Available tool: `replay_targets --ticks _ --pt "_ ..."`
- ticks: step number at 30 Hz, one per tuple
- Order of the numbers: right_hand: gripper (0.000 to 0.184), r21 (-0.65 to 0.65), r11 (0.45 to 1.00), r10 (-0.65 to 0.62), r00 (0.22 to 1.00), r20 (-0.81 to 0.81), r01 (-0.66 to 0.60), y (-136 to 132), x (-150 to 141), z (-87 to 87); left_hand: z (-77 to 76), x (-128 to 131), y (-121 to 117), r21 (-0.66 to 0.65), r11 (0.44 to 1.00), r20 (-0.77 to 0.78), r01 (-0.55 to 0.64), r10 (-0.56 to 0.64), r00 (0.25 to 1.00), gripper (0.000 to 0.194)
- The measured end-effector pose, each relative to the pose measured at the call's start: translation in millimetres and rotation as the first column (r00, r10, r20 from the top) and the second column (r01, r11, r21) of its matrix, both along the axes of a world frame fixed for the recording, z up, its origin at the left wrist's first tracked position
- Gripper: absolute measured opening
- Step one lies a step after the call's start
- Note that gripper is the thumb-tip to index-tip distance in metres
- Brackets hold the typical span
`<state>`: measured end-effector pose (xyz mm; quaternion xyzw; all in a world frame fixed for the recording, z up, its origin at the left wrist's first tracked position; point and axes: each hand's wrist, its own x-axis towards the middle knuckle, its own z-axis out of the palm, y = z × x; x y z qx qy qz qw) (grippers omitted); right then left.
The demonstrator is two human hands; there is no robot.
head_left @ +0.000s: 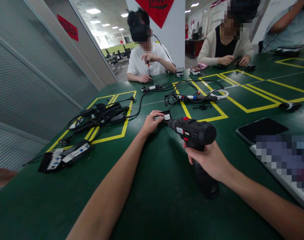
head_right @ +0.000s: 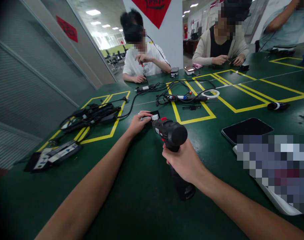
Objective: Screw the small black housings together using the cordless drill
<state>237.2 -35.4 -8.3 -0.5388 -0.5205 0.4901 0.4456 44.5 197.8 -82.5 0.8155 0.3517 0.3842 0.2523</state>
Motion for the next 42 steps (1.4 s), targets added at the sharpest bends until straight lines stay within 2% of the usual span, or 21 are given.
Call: replay_targets --ticks 17,30,42 --pt "0.007 -0.003 1.000 0.011 0.999 0.039 -0.011 -0.4 -0.7 3.4 0.8 0.0 -0.2 -0.003 1.000 -0.012 -0.008 0.008 1.000 0.024" --pt "0.011 -0.012 1.000 0.002 1.000 0.010 -0.002 -2.1 -0.4 4.8 1.1 0.1 -0.7 -0.004 1.000 -0.015 -0.012 0.012 1.000 0.025" --pt "0.015 0.005 1.000 0.003 1.000 -0.001 -0.003 -1.3 -0.8 -1.7 1.1 1.5 -1.1 -0.006 1.000 -0.010 -0.018 0.018 1.000 0.024"
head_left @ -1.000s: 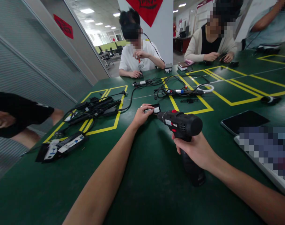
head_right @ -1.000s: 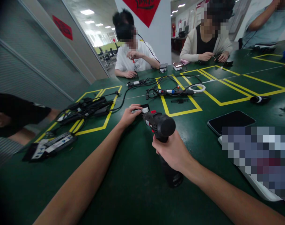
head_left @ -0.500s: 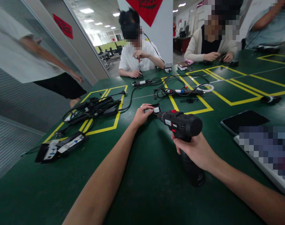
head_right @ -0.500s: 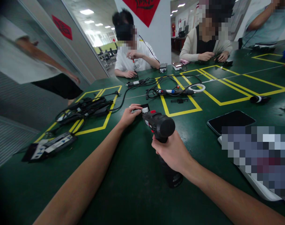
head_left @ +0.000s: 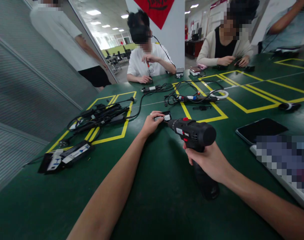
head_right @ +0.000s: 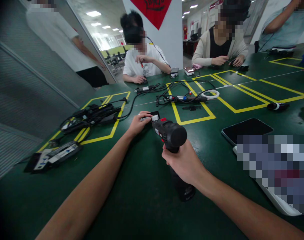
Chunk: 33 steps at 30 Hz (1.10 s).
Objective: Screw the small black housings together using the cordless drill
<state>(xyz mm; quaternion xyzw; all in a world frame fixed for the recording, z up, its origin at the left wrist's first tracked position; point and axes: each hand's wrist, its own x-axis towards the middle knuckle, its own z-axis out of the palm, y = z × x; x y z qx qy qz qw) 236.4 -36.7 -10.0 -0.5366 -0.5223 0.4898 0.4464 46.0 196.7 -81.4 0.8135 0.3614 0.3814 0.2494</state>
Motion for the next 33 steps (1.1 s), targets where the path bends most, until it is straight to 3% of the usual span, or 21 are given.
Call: replay_targets --ticks 33 --pt "0.009 -0.016 1.000 -0.008 1.000 0.009 0.008 -0.4 -0.6 7.6 -0.2 -0.1 0.6 -0.002 1.000 0.000 -0.008 0.008 1.000 0.022"
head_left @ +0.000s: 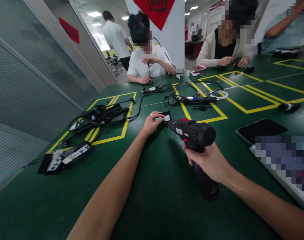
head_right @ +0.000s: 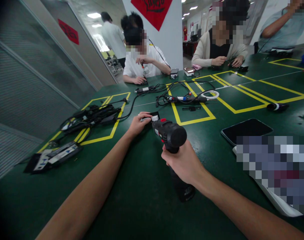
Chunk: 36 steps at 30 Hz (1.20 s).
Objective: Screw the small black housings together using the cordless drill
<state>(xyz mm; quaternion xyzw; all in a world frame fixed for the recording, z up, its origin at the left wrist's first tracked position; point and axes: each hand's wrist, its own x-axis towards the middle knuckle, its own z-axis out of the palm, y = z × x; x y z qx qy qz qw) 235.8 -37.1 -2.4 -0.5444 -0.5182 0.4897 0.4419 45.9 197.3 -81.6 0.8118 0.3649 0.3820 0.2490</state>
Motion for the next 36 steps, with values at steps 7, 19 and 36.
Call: replay_targets --ticks 7,19,36 --pt "0.010 -0.004 1.000 0.003 0.999 0.033 -0.003 -0.5 0.0 0.7 1.2 0.1 -0.8 0.010 1.000 0.017 0.014 -0.014 1.000 0.022" --pt "0.011 -0.021 1.000 -0.001 1.000 0.008 0.001 -0.1 0.5 0.9 2.6 1.2 -2.2 -0.006 1.000 0.014 -0.002 0.002 1.000 0.021" --pt "0.011 -0.009 1.000 0.013 1.000 0.003 -0.013 1.1 0.8 -2.8 1.6 -0.3 -1.7 -0.001 1.000 0.006 0.007 -0.007 1.000 0.023"
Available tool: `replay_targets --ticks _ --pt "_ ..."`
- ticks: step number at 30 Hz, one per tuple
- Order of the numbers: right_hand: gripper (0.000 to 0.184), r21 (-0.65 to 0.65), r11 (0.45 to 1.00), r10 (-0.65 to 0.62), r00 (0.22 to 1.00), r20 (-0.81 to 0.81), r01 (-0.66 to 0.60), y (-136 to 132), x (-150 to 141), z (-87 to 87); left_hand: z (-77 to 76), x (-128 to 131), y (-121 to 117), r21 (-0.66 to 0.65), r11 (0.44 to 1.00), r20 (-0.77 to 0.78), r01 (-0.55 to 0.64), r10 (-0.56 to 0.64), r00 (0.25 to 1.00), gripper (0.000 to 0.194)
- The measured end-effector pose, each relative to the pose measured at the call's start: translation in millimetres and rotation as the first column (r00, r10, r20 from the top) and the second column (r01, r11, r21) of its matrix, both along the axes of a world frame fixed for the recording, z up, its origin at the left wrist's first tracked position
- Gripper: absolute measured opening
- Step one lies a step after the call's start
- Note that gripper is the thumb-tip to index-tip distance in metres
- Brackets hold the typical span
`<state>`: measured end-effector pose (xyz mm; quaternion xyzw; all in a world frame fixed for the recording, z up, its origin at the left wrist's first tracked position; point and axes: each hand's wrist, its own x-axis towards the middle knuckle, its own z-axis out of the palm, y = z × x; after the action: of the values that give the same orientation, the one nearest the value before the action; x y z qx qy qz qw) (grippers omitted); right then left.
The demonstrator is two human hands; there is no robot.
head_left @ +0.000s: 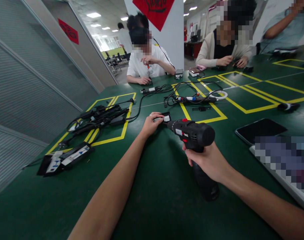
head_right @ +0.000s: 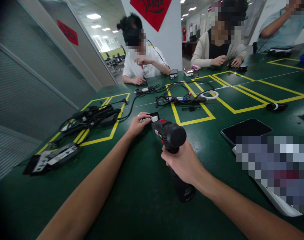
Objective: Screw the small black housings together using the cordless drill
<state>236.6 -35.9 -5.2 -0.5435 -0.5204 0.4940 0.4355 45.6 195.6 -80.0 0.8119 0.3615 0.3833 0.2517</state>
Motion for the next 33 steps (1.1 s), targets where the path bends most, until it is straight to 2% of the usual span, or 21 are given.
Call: replay_targets --ticks 10,18,25,33 --pt "0.009 -0.001 1.000 0.004 1.000 0.015 -0.004 -0.1 0.1 2.2 -1.3 -1.2 2.4 -0.004 1.000 -0.013 0.010 -0.010 1.000 0.024" --pt "0.015 0.000 1.000 -0.017 1.000 -0.003 0.017 1.1 -1.5 1.1 -2.2 -1.1 4.8 -0.008 1.000 -0.002 0.022 -0.022 1.000 0.023" --pt "0.009 0.025 1.000 0.014 1.000 0.023 -0.015 1.6 0.0 -0.5 -2.3 -2.2 4.5 -0.005 0.999 0.007 0.042 -0.042 0.999 0.023" --pt "0.021 0.021 1.000 -0.010 1.000 -0.027 0.010 0.4 0.4 -2.4 -2.8 -3.0 5.6 -0.007 0.999 -0.001 0.045 -0.045 0.999 0.024"
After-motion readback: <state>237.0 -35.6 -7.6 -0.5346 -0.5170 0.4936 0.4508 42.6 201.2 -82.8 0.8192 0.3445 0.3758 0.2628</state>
